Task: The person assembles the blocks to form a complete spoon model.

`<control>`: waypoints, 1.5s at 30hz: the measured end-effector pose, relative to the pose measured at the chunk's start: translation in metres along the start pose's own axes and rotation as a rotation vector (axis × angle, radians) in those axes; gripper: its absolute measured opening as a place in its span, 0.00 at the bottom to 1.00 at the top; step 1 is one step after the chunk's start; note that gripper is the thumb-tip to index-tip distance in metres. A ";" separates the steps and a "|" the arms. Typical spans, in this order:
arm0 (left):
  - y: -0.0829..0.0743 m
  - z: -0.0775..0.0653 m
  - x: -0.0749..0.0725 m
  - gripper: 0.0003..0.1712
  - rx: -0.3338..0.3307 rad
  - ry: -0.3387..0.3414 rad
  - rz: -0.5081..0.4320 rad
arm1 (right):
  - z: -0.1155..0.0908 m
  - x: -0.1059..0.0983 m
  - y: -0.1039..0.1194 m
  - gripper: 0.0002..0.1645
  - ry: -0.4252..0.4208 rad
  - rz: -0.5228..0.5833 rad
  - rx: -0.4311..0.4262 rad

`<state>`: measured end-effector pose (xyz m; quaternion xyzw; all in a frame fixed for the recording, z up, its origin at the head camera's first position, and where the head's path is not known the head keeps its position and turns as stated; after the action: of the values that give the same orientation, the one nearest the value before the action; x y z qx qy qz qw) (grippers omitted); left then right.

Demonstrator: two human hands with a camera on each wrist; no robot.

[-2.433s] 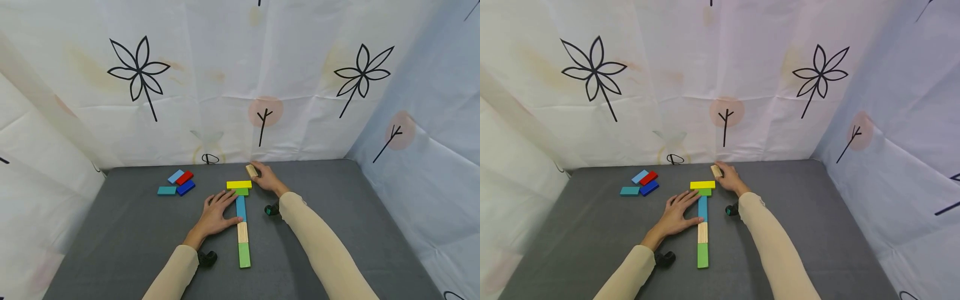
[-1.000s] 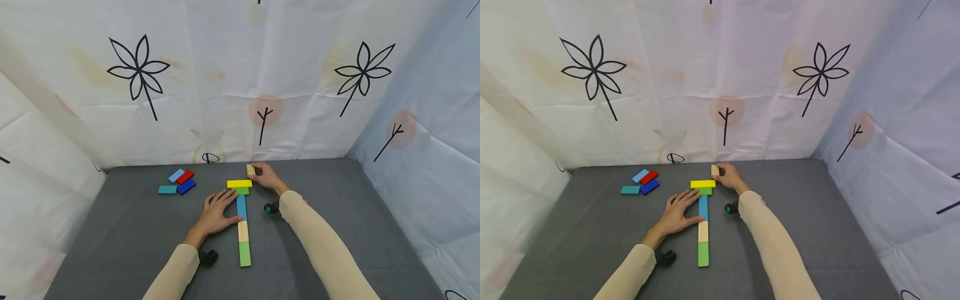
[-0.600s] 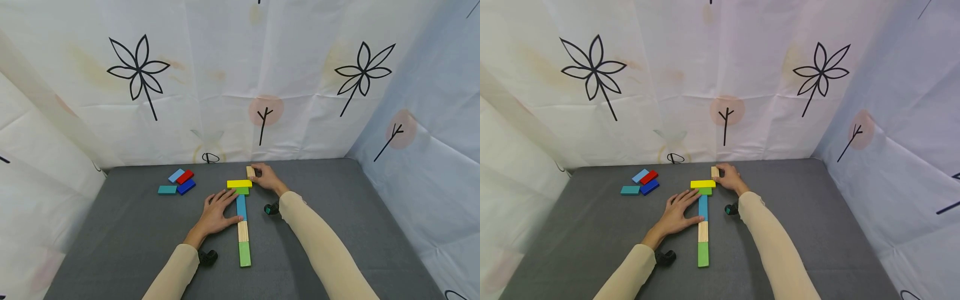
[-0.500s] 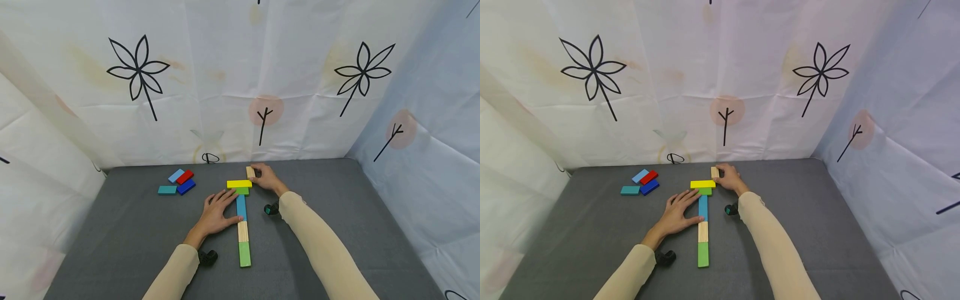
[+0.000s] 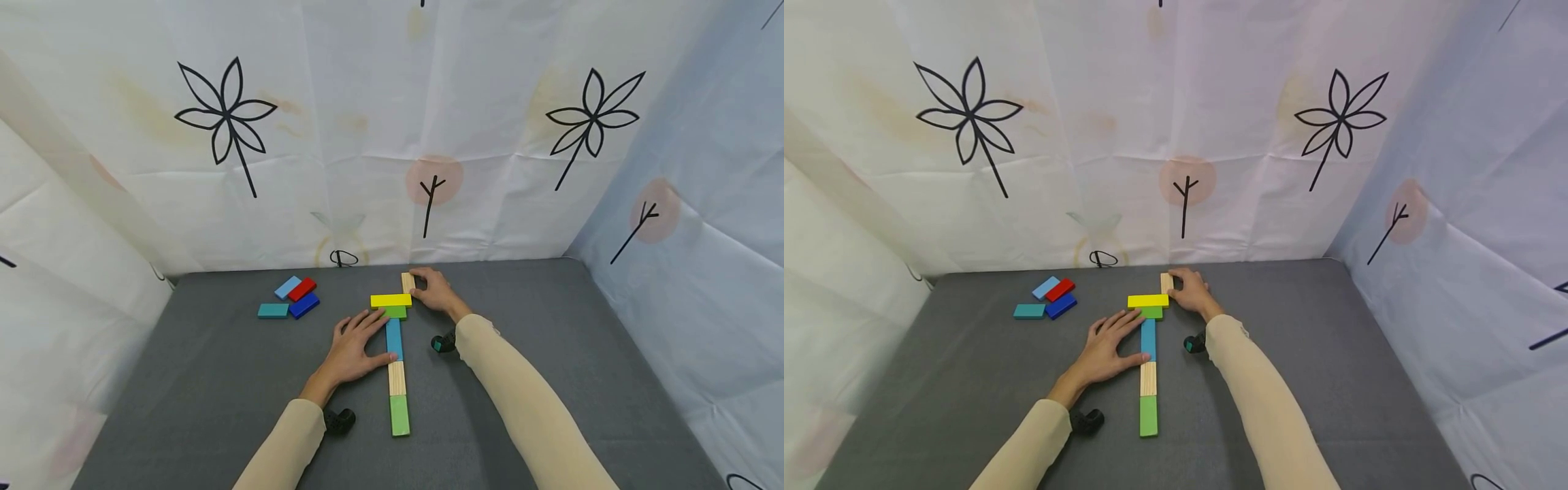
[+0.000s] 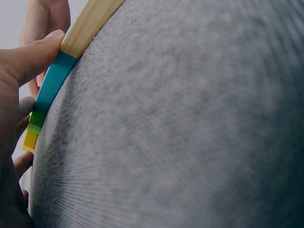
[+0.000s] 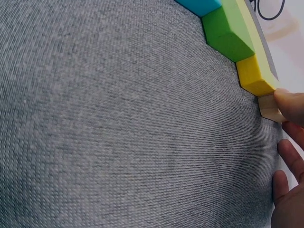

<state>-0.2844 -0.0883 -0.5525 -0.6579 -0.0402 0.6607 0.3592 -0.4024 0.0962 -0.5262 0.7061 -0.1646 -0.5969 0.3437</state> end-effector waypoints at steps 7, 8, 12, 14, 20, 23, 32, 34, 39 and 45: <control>-0.001 -0.001 -0.001 0.48 0.007 -0.007 -0.010 | 0.000 0.001 -0.001 0.31 0.003 0.005 0.002; -0.001 -0.001 -0.001 0.48 0.007 -0.006 -0.010 | -0.001 0.000 -0.001 0.31 0.002 0.007 0.002; -0.001 -0.001 -0.001 0.48 0.007 -0.006 -0.008 | -0.002 0.000 0.000 0.31 -0.005 0.009 -0.005; -0.001 -0.001 -0.001 0.48 0.006 -0.003 -0.006 | -0.004 -0.001 0.001 0.31 -0.014 0.014 -0.017; -0.001 -0.001 -0.002 0.48 0.000 -0.004 -0.006 | -0.017 0.001 0.011 0.36 -0.035 -0.083 -0.115; -0.001 -0.001 -0.002 0.48 0.001 -0.004 -0.004 | -0.024 0.007 0.013 0.38 -0.018 -0.161 -0.159; -0.002 -0.001 -0.001 0.48 0.002 0.004 -0.002 | -0.036 0.020 0.013 0.37 0.061 -0.270 -0.198; -0.002 0.000 -0.001 0.49 0.001 0.006 0.001 | -0.037 0.021 0.013 0.37 0.074 -0.287 -0.198; -0.002 0.000 -0.001 0.49 0.002 0.003 0.003 | -0.038 0.023 0.011 0.37 0.078 -0.298 -0.194; -0.003 0.000 -0.001 0.48 -0.001 0.001 -0.006 | -0.038 0.024 0.009 0.37 0.079 -0.300 -0.188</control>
<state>-0.2832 -0.0873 -0.5501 -0.6584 -0.0423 0.6592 0.3609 -0.3591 0.0850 -0.5356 0.7103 0.0127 -0.6260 0.3218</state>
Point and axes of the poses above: each hand's wrist, its own z-axis towards the middle knuckle, its own x-axis out of the palm, y = z × x, the point moved 7 cm from there along z, towards the middle knuckle, and after that the axes turned 1 degree about -y, right-handed, at the moved point
